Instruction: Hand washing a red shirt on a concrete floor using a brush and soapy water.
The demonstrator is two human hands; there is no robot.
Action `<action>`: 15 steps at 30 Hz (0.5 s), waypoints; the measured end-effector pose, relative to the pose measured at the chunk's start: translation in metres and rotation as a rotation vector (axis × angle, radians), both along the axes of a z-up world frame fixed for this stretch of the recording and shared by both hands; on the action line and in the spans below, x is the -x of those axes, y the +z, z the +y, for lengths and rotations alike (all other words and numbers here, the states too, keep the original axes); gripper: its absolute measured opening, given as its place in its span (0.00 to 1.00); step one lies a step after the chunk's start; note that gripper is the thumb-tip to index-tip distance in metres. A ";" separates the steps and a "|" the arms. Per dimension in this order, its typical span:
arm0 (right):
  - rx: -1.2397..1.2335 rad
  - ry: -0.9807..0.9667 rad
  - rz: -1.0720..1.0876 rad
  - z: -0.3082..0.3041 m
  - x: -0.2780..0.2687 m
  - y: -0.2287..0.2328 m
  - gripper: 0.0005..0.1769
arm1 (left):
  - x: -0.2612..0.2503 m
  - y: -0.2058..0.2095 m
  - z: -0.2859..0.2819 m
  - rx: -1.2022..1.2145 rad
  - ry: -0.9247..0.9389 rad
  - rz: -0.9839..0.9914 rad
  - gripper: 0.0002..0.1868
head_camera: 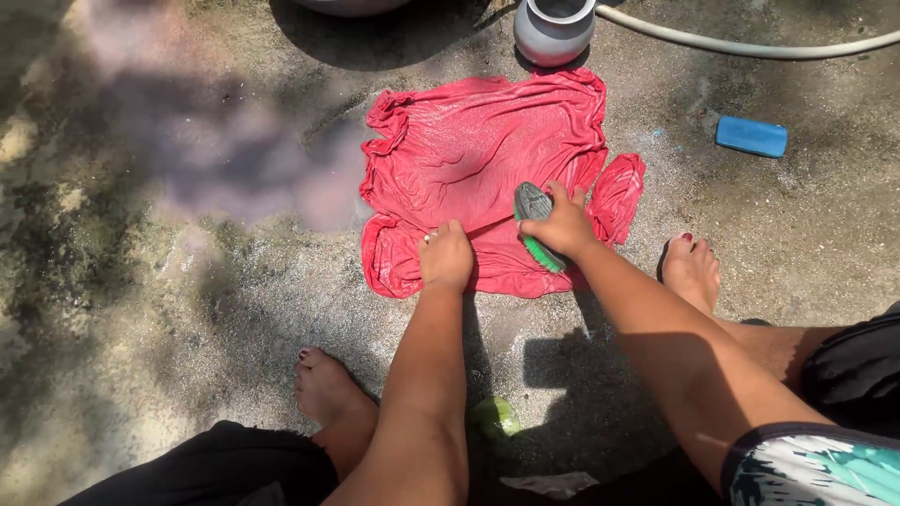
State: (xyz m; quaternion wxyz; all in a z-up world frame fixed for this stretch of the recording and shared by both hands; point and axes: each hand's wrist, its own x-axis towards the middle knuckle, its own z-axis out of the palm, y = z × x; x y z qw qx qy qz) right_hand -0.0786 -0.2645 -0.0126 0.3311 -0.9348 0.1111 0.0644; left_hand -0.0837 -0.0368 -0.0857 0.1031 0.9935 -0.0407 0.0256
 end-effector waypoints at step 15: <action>-0.396 0.304 0.050 0.036 -0.039 -0.026 0.34 | -0.029 0.054 -0.001 0.387 0.087 0.146 0.14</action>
